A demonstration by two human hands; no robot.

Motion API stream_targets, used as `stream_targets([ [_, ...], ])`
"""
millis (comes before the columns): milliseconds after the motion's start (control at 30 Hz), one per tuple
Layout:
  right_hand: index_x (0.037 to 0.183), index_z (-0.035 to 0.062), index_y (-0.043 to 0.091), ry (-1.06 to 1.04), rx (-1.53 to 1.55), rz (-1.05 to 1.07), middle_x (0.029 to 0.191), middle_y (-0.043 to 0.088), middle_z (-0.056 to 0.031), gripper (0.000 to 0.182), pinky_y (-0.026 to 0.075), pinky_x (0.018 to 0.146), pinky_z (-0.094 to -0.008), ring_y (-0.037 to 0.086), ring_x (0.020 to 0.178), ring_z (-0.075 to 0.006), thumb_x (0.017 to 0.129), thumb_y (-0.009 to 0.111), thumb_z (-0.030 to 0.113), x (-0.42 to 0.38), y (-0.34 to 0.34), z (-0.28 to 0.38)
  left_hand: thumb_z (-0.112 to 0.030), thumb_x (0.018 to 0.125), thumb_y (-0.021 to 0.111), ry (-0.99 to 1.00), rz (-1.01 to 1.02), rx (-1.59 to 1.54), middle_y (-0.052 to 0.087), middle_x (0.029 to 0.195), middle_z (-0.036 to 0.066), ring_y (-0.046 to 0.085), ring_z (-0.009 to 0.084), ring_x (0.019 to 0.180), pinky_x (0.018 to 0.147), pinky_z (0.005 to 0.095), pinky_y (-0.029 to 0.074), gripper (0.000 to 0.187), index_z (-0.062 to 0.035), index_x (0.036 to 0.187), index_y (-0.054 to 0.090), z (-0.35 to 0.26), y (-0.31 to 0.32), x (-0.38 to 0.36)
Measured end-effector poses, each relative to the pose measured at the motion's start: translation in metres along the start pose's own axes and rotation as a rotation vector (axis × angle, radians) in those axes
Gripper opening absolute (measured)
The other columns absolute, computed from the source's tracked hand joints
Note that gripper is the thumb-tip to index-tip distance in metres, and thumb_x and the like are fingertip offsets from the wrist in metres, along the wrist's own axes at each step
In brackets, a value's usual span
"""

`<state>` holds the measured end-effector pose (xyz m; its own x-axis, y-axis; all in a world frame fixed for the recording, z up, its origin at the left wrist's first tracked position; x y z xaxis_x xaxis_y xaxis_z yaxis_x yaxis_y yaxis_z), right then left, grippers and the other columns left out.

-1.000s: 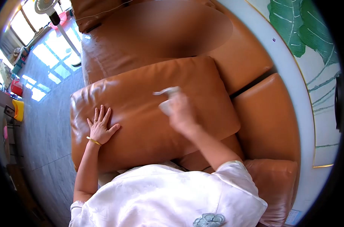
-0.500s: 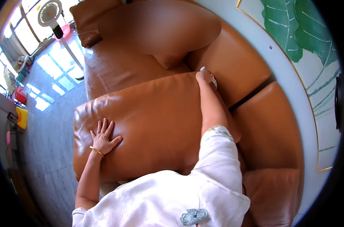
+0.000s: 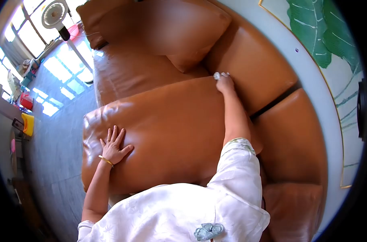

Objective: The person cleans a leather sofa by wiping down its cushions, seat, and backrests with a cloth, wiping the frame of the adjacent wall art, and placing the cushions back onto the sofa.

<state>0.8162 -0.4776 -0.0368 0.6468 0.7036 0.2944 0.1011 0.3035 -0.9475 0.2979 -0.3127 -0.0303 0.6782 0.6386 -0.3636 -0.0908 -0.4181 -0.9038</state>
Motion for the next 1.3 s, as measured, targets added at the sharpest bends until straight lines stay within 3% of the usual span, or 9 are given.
stream_targets([
  [100, 0.105, -0.0043, 0.057, 0.422, 0.242, 0.135, 0.112, 0.06, -0.0251, 0.031, 0.049, 0.086, -0.0468, 0.058, 0.103, -0.0388, 0.09, 0.05, 0.021, -0.011, 0.016, -0.001, -0.071, 0.077, 0.053, -0.002, -0.007, 0.005, 0.01, 0.159, 0.008, 0.003, 0.031, 0.146, 0.108, 0.0668, 0.0, 0.089, -0.0238, 0.149, 0.029, 0.004, 0.001, 0.002],
  [333, 0.11, -0.002, 0.058, -0.182, 0.297, -0.016, 0.116, 0.055, -0.0218, 0.026, 0.045, 0.088, -0.0462, 0.054, 0.098, -0.0376, 0.09, 0.046, 0.011, -0.211, -0.116, 0.122, -0.063, 0.081, 0.056, 0.029, -0.02, 0.003, 0.011, 0.159, 0.008, 0.005, 0.0298, 0.146, 0.108, 0.0676, 0.002, 0.082, -0.0238, 0.148, 0.03, 0.004, 0.005, 0.003],
  [467, 0.114, -0.0004, 0.059, 0.891, 0.362, -0.075, 0.107, 0.061, -0.0225, 0.029, 0.046, 0.088, -0.0422, 0.059, 0.096, -0.0351, 0.093, 0.046, 0.015, -0.293, -0.151, -0.022, -0.064, 0.082, 0.053, 0.048, -0.066, 0.033, 0.013, 0.158, 0.008, 0.006, 0.0299, 0.146, 0.107, 0.0685, 0.003, 0.081, -0.023, 0.149, 0.03, 0.003, 0.004, 0.0],
  [500, 0.112, -0.0007, 0.059, 0.609, -0.192, -0.014, 0.11, 0.06, -0.024, 0.029, 0.046, 0.091, -0.0443, 0.059, 0.099, -0.0361, 0.094, 0.045, 0.017, -0.311, -0.106, -0.059, -0.064, 0.082, 0.053, 0.048, -0.065, 0.04, 0.013, 0.158, 0.008, 0.006, 0.0297, 0.146, 0.107, 0.0684, 0.003, 0.081, -0.0227, 0.149, 0.03, 0.003, 0.005, 0.0],
  [600, 0.114, 0.0063, 0.06, 0.967, 0.026, 0.146, 0.115, 0.06, -0.0194, 0.033, 0.049, 0.088, -0.0486, 0.058, 0.102, -0.0392, 0.093, 0.046, 0.028, -0.292, -0.122, -0.069, -0.065, 0.083, 0.051, 0.046, -0.076, 0.052, 0.014, 0.158, 0.008, 0.006, 0.0288, 0.146, 0.107, 0.068, 0.003, 0.081, -0.0224, 0.148, 0.03, 0.0, 0.003, -0.001],
  [833, 0.092, 0.0049, 0.064, -0.002, -0.03, 0.108, 0.114, 0.056, -0.0219, 0.019, 0.041, 0.096, -0.0475, 0.055, 0.104, -0.0366, 0.081, 0.05, 0.01, -0.152, -0.055, 0.106, -0.067, 0.083, 0.05, 0.031, -0.089, 0.039, 0.015, 0.158, 0.007, 0.006, 0.0259, 0.146, 0.108, 0.067, 0.004, 0.081, -0.0235, 0.148, 0.03, 0.004, 0.004, 0.002],
  [933, 0.101, -0.0011, 0.063, 0.406, 0.333, -0.238, 0.113, 0.058, -0.0214, 0.025, 0.045, 0.094, -0.0412, 0.056, 0.104, -0.0367, 0.079, 0.053, 0.008, -0.16, -0.081, 0.001, -0.067, 0.083, 0.049, 0.028, -0.087, 0.045, 0.015, 0.158, 0.006, 0.006, 0.0254, 0.147, 0.108, 0.0667, 0.004, 0.081, -0.0244, 0.149, 0.029, 0.006, 0.005, 0.001],
  [1100, 0.113, -0.0001, 0.059, 0.837, -0.099, 0.227, 0.109, 0.061, -0.0214, 0.032, 0.047, 0.092, -0.0452, 0.061, 0.097, -0.0324, 0.088, 0.051, 0.018, -0.301, -0.082, -0.145, -0.067, 0.084, 0.049, 0.013, -0.077, 0.059, 0.015, 0.158, 0.004, 0.006, 0.0245, 0.147, 0.109, 0.0665, 0.004, 0.079, -0.0265, 0.148, 0.03, 0.005, 0.005, 0.002],
  [1300, 0.091, -0.0001, 0.051, 0.504, 0.471, -0.563, 0.081, 0.056, -0.0133, 0.011, 0.043, 0.071, -0.0432, 0.055, 0.077, -0.0297, 0.084, 0.048, 0.008, -0.352, -0.18, 0.082, -0.063, 0.086, 0.048, 0.033, -0.073, 0.063, 0.013, 0.159, 0.005, 0.006, 0.0257, 0.147, 0.107, 0.0677, 0.004, 0.076, -0.0248, 0.149, 0.028, 0.003, 0.007, 0.003],
])
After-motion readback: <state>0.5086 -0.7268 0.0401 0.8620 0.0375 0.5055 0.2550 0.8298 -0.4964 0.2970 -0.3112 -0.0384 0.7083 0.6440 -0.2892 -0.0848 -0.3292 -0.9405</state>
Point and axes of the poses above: each hand's wrist, its own x-axis towards the middle knuckle, its own y-axis out of the palm, z = x × y, the point moved 10 cm from there along x, towards the middle knuckle
